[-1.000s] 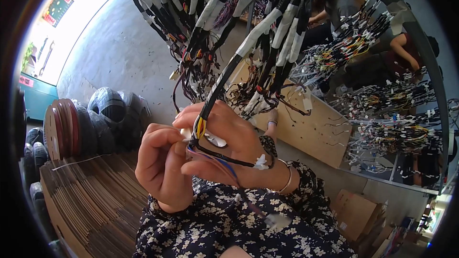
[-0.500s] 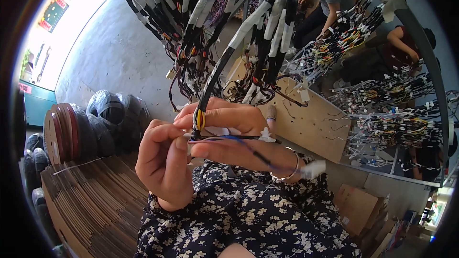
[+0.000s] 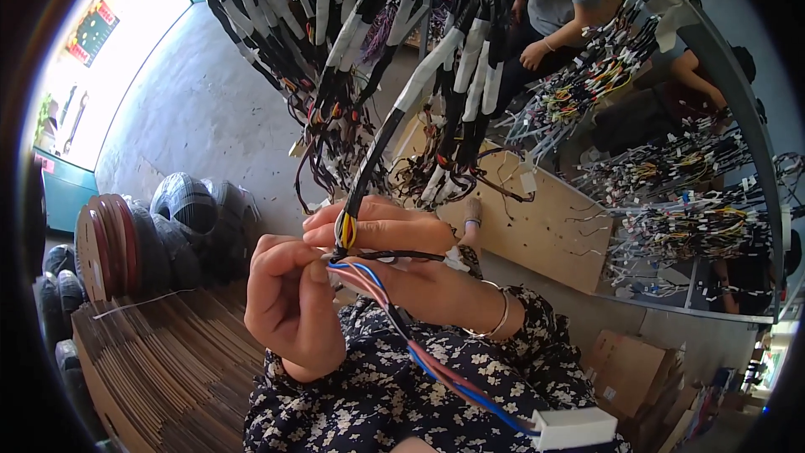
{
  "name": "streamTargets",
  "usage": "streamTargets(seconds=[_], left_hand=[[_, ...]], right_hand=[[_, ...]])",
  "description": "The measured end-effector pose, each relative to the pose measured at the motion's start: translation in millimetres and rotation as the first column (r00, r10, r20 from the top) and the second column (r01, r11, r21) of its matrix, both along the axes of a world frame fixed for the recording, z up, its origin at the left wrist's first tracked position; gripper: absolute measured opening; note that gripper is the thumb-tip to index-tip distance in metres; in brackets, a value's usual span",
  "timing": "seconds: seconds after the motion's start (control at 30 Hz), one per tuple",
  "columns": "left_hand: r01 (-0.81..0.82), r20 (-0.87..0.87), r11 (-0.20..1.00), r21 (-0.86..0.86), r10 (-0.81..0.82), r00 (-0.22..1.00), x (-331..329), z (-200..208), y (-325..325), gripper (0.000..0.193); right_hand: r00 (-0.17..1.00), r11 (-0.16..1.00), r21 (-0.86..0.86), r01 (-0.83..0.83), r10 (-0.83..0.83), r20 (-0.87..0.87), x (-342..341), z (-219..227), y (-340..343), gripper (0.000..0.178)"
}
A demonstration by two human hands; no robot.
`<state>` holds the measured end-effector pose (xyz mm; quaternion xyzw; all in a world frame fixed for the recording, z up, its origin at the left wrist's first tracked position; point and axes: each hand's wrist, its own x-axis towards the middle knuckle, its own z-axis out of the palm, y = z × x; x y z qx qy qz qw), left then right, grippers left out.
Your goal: The person measures a wiring harness with a ruler, then applies electrical tape to specific sections of the harness by hand.
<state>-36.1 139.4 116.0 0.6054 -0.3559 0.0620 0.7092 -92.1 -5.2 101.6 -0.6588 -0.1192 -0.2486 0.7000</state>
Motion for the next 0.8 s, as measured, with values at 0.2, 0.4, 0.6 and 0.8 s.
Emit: streamTargets(seconds=[0.2,0.4,0.6,0.8], left_hand=[[-0.018,0.04,0.996,0.083,0.015,0.999,-3.9,2.5,4.0,0.015],[-0.091,0.14,0.978,0.186,0.066,0.988,-7.8,-1.8,2.4,0.014],[0.022,0.013,0.985,0.17,-0.025,1.0,-10.1,-4.5,-7.1,0.007],[-0.001,0.115,0.969,0.249,-0.029,0.993,-10.7,-10.9,-9.9,0.006]], right_hand=[[0.998,0.999,0.028,0.027,-0.025,-0.064,-14.3,-9.0,7.7,0.046],[0.981,0.995,0.072,0.075,-0.061,-0.185,-21.9,-16.2,18.4,0.026],[0.975,0.969,0.122,0.213,-0.202,-0.091,-33.3,-9.8,25.4,0.022],[0.99,0.991,0.093,0.092,-0.082,-0.114,-26.6,-33.1,17.2,0.025]])
